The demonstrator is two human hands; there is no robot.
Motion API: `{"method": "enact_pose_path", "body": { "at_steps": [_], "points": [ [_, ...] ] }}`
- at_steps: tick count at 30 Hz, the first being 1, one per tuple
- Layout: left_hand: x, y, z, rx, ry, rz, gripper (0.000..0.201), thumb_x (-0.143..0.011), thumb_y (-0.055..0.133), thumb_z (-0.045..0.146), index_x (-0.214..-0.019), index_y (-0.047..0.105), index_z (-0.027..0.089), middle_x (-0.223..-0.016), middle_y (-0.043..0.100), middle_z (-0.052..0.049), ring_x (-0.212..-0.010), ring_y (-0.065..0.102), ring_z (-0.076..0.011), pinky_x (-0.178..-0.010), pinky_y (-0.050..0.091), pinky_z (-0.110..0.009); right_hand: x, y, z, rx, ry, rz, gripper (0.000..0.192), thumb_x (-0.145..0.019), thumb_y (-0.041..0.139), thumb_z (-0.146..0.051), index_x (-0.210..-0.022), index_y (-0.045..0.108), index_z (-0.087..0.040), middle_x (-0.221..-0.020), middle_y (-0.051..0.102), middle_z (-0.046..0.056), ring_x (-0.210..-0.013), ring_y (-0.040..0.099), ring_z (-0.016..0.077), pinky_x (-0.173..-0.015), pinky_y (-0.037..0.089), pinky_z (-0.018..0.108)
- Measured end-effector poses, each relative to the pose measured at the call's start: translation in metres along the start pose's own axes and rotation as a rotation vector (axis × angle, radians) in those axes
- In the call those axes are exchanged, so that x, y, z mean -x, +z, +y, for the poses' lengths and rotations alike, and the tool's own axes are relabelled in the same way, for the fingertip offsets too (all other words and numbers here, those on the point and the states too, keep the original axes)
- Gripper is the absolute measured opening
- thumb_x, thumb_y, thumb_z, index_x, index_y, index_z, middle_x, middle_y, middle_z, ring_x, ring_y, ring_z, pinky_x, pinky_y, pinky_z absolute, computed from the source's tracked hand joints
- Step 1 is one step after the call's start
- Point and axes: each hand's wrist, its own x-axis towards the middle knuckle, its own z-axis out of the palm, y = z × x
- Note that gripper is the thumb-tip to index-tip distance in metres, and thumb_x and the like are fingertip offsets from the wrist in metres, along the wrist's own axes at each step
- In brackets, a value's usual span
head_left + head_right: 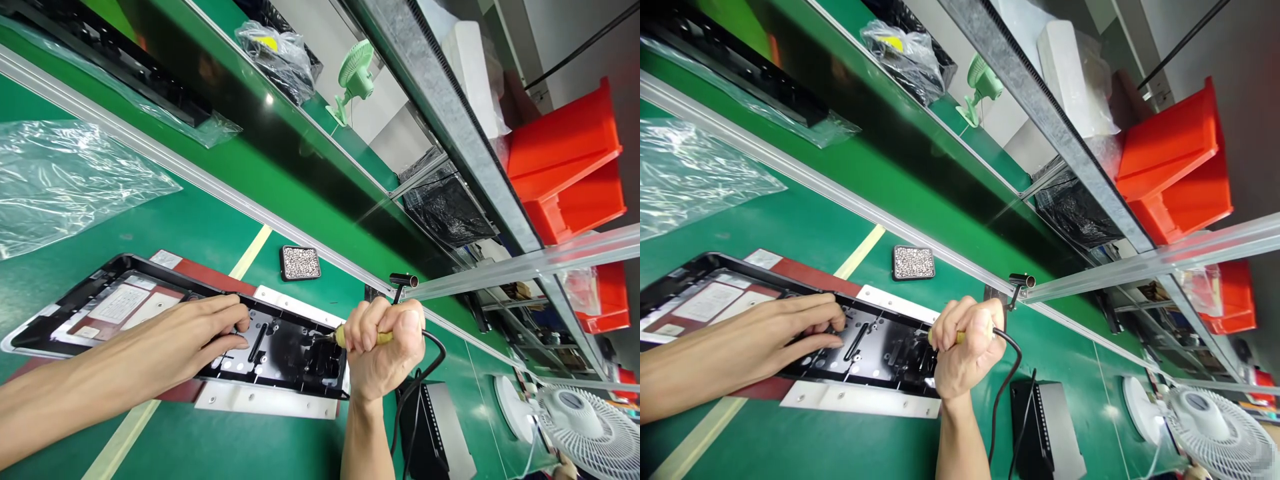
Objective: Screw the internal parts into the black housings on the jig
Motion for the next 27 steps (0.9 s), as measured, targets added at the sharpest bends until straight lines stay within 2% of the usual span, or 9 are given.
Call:
{"method": "enact_pose_path", "body": {
  "at_steps": [3,7,16,20,27],
  "points": [
    [-0.0016,-0.0005,0.0025,-0.04,0.028,-0.083,0.038,-0.104,0.056,0.053,-0.077,0.062,0.027,-0.079,0.066,-0.001,-0.06,0.058,-0.0206,-0.057,0.04,-0.031,0.001,0.0005,-0.0012,0.011,0.008,-0.005,0.045,-0.108,0.06,-0.038,-0.07,0.041,-0.023,-0.048,0.035,-0.01,-0.037,0.028,0.0065,-0.035,0.034,0.016],
    [-0.0015,0.0006,0.0031,-0.011,0.028,-0.058,0.039,-0.103,0.057,0.052,-0.074,0.058,0.026,-0.075,0.063,0.0,-0.057,0.055,-0.0201,-0.056,0.038,-0.031,0.0014,0.0009,-0.0017,-0.02,0.007,-0.015,0.045,-0.108,0.06,-0.037,-0.07,0.041,-0.023,-0.048,0.035,-0.01,-0.038,0.028,0.0063,-0.035,0.034,0.015],
    [0.0006,0.0012,-0.0005,-0.045,0.016,-0.113,0.039,-0.107,0.051,0.051,-0.077,0.054,0.026,-0.079,0.066,-0.001,-0.061,0.058,-0.0204,-0.058,0.04,-0.031,0.0019,0.0015,-0.001,-0.045,0.025,0.007,0.044,-0.107,0.06,-0.035,-0.069,0.042,-0.022,-0.048,0.035,-0.009,-0.038,0.028,0.0059,-0.036,0.034,0.015],
    [0.0011,0.0023,-0.0011,-0.028,0.028,-0.067,0.042,-0.108,0.05,0.053,-0.076,0.049,0.026,-0.077,0.064,0.0,-0.06,0.056,-0.0198,-0.058,0.039,-0.032,0.002,0.0013,-0.0005,-0.06,0.021,0.0,0.044,-0.107,0.06,-0.034,-0.069,0.043,-0.022,-0.048,0.035,-0.009,-0.038,0.028,0.0056,-0.036,0.034,0.014],
    [0.0042,0.0019,-0.0047,-0.097,-0.04,-0.183,0.037,-0.111,0.048,0.049,-0.084,0.054,0.025,-0.086,0.066,0.0,-0.071,0.06,-0.0181,-0.066,0.043,-0.031,0.0005,0.0014,-0.0001,-0.065,-0.002,-0.034,0.044,-0.108,0.06,-0.035,-0.069,0.043,-0.022,-0.048,0.035,-0.009,-0.038,0.028,0.0055,-0.036,0.034,0.014]
  ]
}}
